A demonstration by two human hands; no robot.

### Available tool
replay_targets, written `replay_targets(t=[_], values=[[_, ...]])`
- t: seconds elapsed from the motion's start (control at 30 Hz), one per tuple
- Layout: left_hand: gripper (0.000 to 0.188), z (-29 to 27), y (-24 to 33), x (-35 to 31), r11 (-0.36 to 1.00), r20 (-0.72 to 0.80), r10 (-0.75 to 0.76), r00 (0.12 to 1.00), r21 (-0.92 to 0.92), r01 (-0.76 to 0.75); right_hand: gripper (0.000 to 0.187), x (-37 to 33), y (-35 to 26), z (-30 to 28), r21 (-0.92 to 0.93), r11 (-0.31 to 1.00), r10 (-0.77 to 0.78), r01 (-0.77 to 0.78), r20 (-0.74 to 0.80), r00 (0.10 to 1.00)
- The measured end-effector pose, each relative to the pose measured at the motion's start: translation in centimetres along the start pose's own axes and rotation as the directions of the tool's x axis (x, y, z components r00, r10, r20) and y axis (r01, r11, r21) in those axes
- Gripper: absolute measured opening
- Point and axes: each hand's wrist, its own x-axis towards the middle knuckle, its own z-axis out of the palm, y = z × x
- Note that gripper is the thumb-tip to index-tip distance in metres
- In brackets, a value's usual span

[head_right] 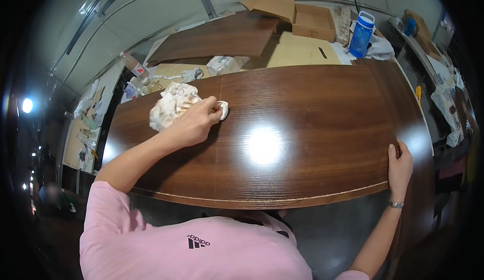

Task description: The person is seen cleaning and polishing a wooden furniture component using a cloth and liquid.

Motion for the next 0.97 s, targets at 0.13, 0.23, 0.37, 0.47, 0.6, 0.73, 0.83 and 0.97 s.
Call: replay_targets(t=[0.13,0.23,0.37,0.47,0.6,0.73,0.83,0.97], values=[[0.011,0.2,-2.1,1.3,0.996,-0.093,-0.070,0.993,0.040,0.074,0.036,0.6,-1.0,0.6,-0.016,0.999,-0.046,0.046,-0.006,0.999],[0.009,0.9,-2.3,3.8,0.994,-0.092,-0.080,0.993,0.071,0.087,0.036,0.9,-1.3,0.7,-0.108,0.992,-0.063,0.064,0.010,0.998],[0.016,2.1,5.6,1.5,0.962,-0.077,0.058,0.995,-0.262,-0.076,0.037,0.8,-1.1,0.7,-0.097,0.993,-0.062,0.068,0.056,0.996],[0.023,0.6,12.7,-3.9,0.912,0.040,0.200,0.979,-0.373,-0.171,0.037,1.2,0.4,1.3,-0.105,0.986,-0.132,0.133,0.012,0.991],[0.022,-1.9,9.9,-10.8,0.958,-0.010,0.016,1.000,-0.286,-0.018,0.037,1.4,2.0,0.5,-0.132,0.982,-0.140,0.136,-0.020,0.990],[0.021,-3.4,7.5,-13.9,0.937,-0.059,-0.289,0.956,-0.222,0.269,0.037,1.5,0.5,0.8,-0.213,0.974,-0.077,0.078,0.012,0.997],[0.027,-2.2,11.2,-11.1,0.929,-0.072,-0.081,0.994,-0.367,0.049,0.037,2.2,0.7,1.4,-0.158,0.982,-0.098,0.104,0.041,0.994],[0.035,-3.3,11.6,-11.5,0.905,0.044,-0.023,0.999,-0.423,0.040,0.040,4.2,3.4,2.2,-0.019,0.994,-0.101,0.106,0.182,0.978]])
